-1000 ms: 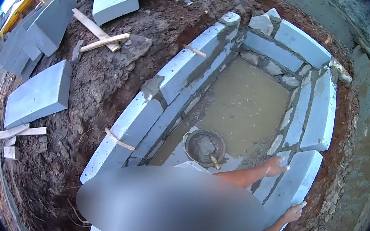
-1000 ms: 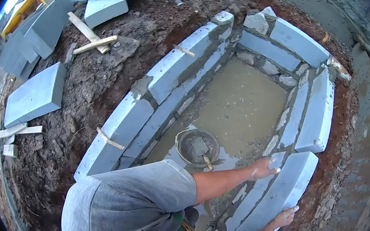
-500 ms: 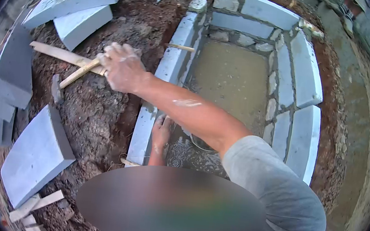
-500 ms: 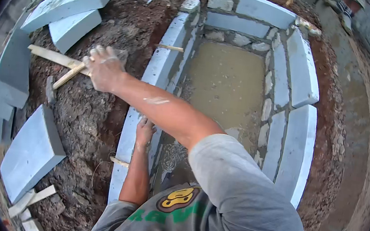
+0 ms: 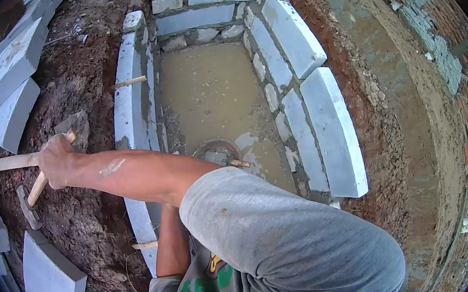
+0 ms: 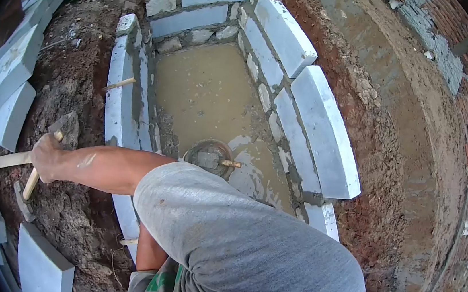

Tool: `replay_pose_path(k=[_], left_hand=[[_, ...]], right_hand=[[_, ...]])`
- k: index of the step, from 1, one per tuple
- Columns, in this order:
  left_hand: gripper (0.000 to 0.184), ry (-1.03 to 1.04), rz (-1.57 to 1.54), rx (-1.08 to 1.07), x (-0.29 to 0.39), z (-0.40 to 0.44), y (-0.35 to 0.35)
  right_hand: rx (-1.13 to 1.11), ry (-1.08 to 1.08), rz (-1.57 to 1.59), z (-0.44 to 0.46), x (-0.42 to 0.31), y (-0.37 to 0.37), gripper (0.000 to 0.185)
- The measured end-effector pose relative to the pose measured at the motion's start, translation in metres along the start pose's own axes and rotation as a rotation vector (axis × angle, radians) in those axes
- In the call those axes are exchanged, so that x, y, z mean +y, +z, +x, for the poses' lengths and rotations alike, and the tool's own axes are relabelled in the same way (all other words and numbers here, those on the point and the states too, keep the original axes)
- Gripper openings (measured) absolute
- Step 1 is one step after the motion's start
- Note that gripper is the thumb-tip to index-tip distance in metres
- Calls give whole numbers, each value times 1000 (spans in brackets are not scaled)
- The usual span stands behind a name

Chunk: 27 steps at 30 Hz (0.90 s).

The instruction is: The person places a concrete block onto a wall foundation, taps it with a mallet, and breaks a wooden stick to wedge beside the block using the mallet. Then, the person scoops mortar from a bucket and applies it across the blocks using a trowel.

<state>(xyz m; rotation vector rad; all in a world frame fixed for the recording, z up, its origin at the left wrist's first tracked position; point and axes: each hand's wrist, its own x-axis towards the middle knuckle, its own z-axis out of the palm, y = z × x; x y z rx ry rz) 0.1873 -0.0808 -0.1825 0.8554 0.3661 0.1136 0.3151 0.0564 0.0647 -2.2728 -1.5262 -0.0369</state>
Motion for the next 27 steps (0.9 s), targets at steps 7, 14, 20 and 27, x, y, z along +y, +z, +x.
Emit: replay_pose_path(k=[7, 14, 20, 27], left_hand=[[47, -245, 930, -453, -83, 69, 78], [45, -578, 1265, -805, -173, 35, 237], [57, -484, 1171, -741, -327, 38, 322], [82, -685, 1171, -535, -365, 9, 448]], right_hand=[[289, 451, 281, -289, 121, -77, 24], [636, 1469, 482, -555, 77, -27, 32], [1988, 1688, 1251, -688, -22, 23, 23], [2988, 852, 1348, -797, 11, 79, 26]])
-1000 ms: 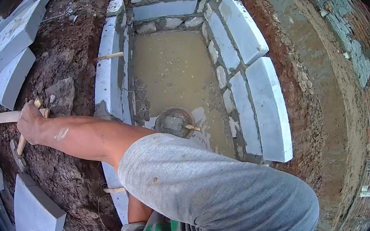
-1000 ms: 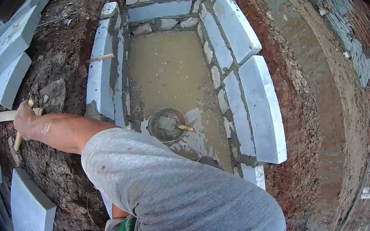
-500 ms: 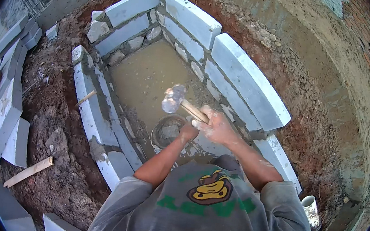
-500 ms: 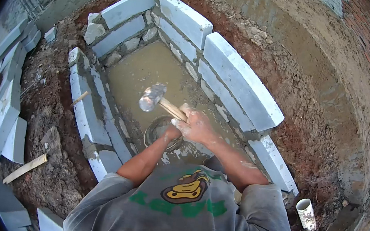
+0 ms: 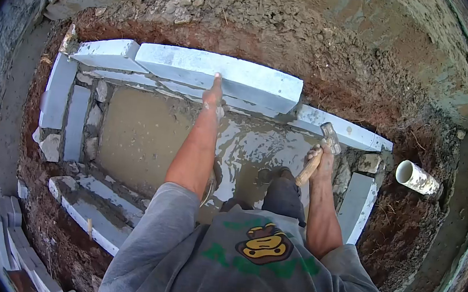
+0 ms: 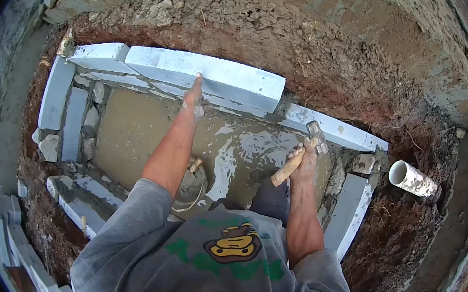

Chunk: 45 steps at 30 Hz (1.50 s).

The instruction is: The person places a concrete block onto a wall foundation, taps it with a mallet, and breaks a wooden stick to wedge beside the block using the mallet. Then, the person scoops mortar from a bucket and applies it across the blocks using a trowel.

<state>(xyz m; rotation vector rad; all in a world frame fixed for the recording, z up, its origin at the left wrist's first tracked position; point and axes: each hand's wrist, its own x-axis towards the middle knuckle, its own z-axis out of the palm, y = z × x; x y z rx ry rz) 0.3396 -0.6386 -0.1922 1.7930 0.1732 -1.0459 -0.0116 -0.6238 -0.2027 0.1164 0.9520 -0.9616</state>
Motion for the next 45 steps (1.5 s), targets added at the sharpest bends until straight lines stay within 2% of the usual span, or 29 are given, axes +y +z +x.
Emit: replay_pose_path(k=[3, 4, 7, 10, 12, 14, 17, 18, 21, 25, 27, 29, 32, 35, 39, 43, 45], left_hand=[[77, 102, -14, -20, 17, 35, 6], [68, 85, -51, -5, 24, 38, 9], [62, 77, -225, 52, 31, 36, 17], [57, 90, -252, 151, 23, 47, 27], [55, 130, -201, 162, 8, 74, 27], [54, 157, -123, 153, 6, 79, 25], [56, 186, 17, 218, 7, 72, 21], [66, 261, 5, 230, 10, 55, 19], [67, 319, -79, 282, -1, 71, 29], [66, 265, -45, 268, 11, 45, 20], [66, 237, -38, 293, 13, 46, 24], [57, 213, -42, 312, 15, 42, 25], [49, 240, -33, 311, 13, 39, 24], [50, 248, -51, 328, 10, 47, 26], [51, 128, -79, 287, 11, 50, 30], [55, 184, -47, 364, 18, 37, 27], [55, 138, -34, 314, 23, 36, 25]], right_hand=[[-7, 87, 35, 36, 11, 22, 23], [-1, 93, -53, 43, 15, 32, 21], [-129, 149, -244, 60, 23, 59, 20], [-147, 183, -329, 67, 2, 48, 18], [-80, 87, -576, 38, -4, 50, 18], [-6, -163, -1020, -3, -3, 54, 19], [-14, -348, -1396, -45, -1, 72, 24], [-6, -387, -1480, -49, -1, 80, 30], [-272, -591, -1635, -57, 12, 148, 30], [-699, -941, -1759, -50, 58, 266, 28], [-857, -1220, -1839, -28, 91, 308, 31], [-816, -1336, -2097, -6, 125, 334, 32], [-798, -1235, -2461, 62, 169, 335, 32], [-853, -1259, -2442, 76, 179, 340, 31], [-819, -1289, -2367, 48, 165, 342, 27], [-815, -1384, -2256, 22, 152, 350, 28], [-852, -1398, -2333, 30, 154, 349, 29]])
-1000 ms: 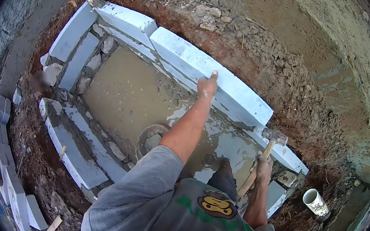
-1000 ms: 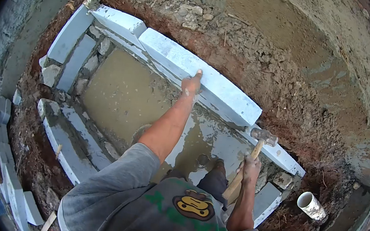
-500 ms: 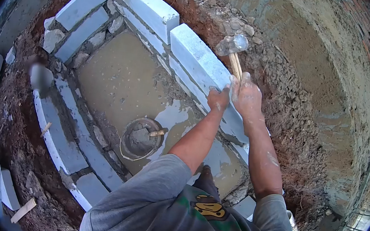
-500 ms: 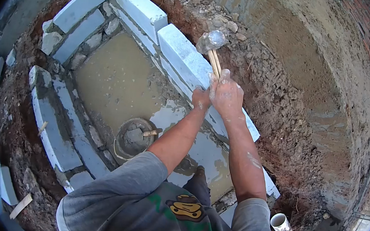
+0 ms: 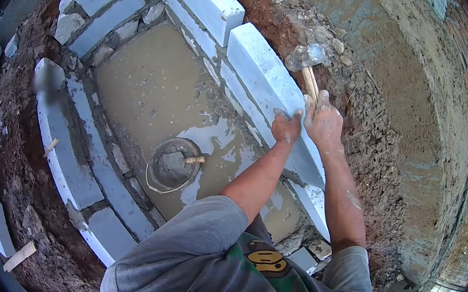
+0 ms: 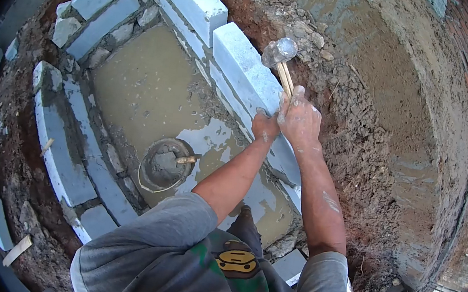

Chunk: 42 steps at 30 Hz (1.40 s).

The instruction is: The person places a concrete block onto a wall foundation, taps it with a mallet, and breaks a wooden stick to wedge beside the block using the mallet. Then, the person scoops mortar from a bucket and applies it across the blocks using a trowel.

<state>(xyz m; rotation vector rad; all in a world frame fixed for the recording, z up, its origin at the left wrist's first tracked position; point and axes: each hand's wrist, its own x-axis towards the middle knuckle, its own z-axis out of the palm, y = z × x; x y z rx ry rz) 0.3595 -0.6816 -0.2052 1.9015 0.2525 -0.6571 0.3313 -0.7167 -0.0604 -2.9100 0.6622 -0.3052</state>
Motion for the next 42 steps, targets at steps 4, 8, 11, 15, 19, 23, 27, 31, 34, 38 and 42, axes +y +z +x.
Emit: replay_pose_path(k=[4, 8, 11, 15, 19, 23, 27, 31, 34, 38, 42], left_hand=[[54, 37, 49, -58, 7, -8, -14], [54, 12, 29, -7, 3, 5, -2], [56, 13, 23, -4, -1, 1, -1], [53, 8, -30, -11, 0, 1, -1], [48, 58, -83, 27, -17, 13, 11], [48, 27, -176, -4, -22, 20, 17], [55, 49, -88, 95, 0, -1, 5], [62, -84, -201, -120, -7, 18, -4], [67, -245, -418, -384, 10, 34, -27], [60, -279, -478, -271, 9, 30, -23], [53, -313, -569, -153, 25, 17, -19]], right_hand=[[-205, -18, -120, 15, 14, 41, 29], [-123, 30, -35, 14, 11, 31, 29], [-66, 78, -8, -1, 1, 6, 28], [-63, 41, -40, 2, 1, 8, 29], [-149, 18, -75, 6, 10, 39, 29], [-100, 113, 45, -24, 7, 23, 29], [93, 146, 158, -65, 11, -19, 26], [150, 210, 395, -101, 6, -47, 24], [97, 253, 487, -115, 17, -40, 26], [4, 357, 483, -109, 13, -22, 28], [-43, 391, 329, -71, 14, 7, 30]])
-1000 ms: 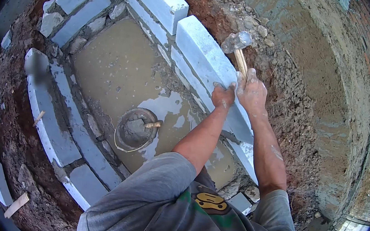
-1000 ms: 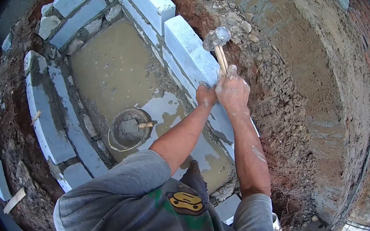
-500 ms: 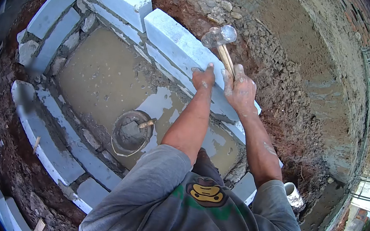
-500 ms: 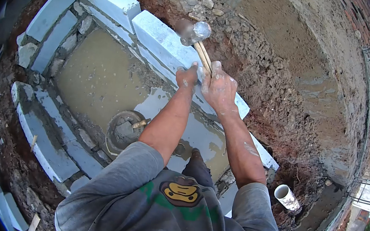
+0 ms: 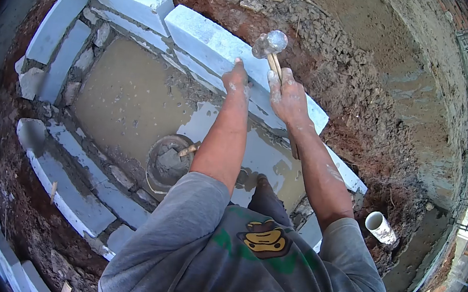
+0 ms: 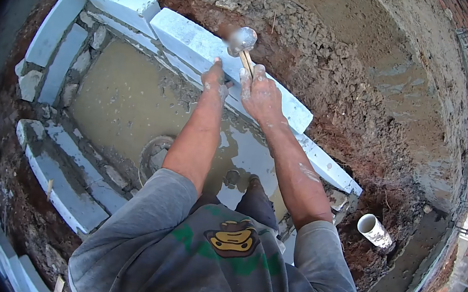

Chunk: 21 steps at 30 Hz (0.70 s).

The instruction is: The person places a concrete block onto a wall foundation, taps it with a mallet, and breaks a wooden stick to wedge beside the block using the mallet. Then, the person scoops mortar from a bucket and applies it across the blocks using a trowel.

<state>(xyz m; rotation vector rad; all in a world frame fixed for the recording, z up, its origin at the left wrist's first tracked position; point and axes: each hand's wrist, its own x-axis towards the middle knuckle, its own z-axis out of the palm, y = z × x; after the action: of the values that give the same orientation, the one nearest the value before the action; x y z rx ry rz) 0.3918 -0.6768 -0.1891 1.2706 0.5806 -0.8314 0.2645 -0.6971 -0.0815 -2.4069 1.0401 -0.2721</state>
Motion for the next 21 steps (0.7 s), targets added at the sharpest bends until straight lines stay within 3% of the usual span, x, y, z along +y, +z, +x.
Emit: replay_pose_path(k=[5, 15, 21], left_hand=[[49, -6, -39, 54, -3, 8, -1], [49, 2, -12, 40, 6, -10, 1], [56, -23, -50, 72, 3, -8, 2]], right_hand=[[-163, -32, -164, 31, 19, 20, 34], [-133, -77, -178, 22, 27, 20, 33], [-138, 12, -45, -106, 50, -23, 36]])
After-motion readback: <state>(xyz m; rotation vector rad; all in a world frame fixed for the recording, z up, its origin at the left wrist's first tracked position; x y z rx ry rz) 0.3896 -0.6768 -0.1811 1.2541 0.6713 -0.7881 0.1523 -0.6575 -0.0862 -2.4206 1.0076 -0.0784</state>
